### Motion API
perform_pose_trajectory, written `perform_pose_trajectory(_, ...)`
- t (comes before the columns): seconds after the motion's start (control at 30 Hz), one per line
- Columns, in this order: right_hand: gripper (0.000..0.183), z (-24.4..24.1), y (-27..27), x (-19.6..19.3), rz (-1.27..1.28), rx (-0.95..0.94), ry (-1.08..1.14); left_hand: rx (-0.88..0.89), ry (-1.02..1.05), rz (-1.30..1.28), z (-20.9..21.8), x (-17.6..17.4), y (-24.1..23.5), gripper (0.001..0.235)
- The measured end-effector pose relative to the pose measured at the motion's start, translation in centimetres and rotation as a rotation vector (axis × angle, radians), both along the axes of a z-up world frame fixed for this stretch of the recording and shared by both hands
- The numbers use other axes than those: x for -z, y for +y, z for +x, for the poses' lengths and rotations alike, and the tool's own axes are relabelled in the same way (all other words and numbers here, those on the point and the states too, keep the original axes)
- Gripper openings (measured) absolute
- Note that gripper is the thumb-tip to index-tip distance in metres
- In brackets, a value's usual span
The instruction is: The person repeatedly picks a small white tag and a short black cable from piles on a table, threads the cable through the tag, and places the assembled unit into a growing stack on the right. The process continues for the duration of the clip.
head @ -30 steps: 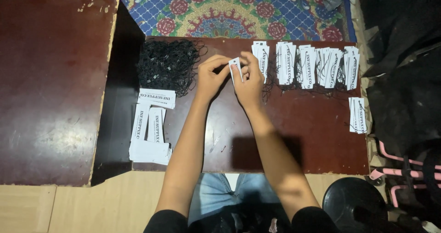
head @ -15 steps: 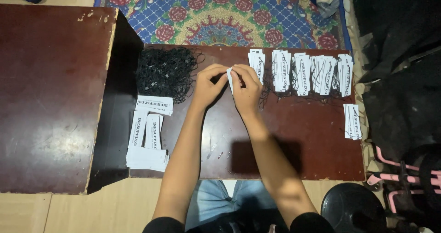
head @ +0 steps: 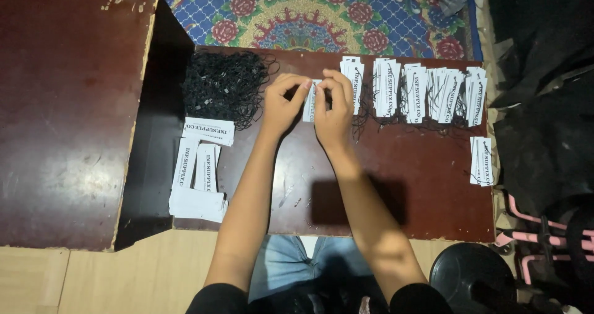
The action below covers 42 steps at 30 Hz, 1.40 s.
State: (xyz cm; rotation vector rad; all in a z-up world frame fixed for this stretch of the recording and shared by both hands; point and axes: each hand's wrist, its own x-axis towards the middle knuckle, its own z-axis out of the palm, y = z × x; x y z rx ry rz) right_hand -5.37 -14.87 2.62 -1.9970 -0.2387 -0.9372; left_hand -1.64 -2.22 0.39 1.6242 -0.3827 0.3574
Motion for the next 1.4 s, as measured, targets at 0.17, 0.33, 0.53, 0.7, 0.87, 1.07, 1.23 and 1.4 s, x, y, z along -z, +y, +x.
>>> perform_pose_trajectory(0.17, 0.011, -1.1, 0.8, -1.5, 0.129, -0.128, -0.050, -0.186, -0.085, 0.006, 0.1, -0.6, 0.2, 0.002)
perform_pose_trajectory(0.33, 0.009, -1.5, 1.7, -0.1, 0.348, -0.275, -0.007, -0.287, -0.049, -0.057, 0.9, 1.0, 0.4, 0.002)
perform_pose_trajectory(0.53, 0.010, -1.1, 1.2, 2.2, 0.311, -0.179, 0.067, -0.390, 0.062, -0.226, 1.5, 1.7, 0.9, 0.005)
perform_pose_trajectory(0.7, 0.006, -1.1, 1.6, 0.5, 0.248, -0.086, 0.158, -0.389, 0.103, -0.340, 1.1, 0.7, 0.6, 0.007)
perform_pose_trajectory(0.87, 0.018, -0.5, 1.6, 1.2, 0.074, -0.027, 0.109, -0.350, 0.077, -0.303, 0.9, 0.6, 0.1, 0.007)
perform_pose_trajectory(1.07, 0.034, -0.4, 1.3, 0.7, -0.049, -0.092, 0.082, -0.342, 0.056, -0.303, 0.9, 0.5, 0.4, 0.007)
perform_pose_trajectory(1.23, 0.027, -0.4, 1.3, 1.7, -0.088, -0.085, 0.072, -0.318, 0.039, -0.322, 1.1, 0.7, 0.7, 0.007)
perform_pose_trajectory(1.4, 0.023, -1.5, 0.7, -0.1, -0.143, -0.006, 0.045, -0.256, 0.032, -0.329, 1.8, 1.5, 0.7, 0.006)
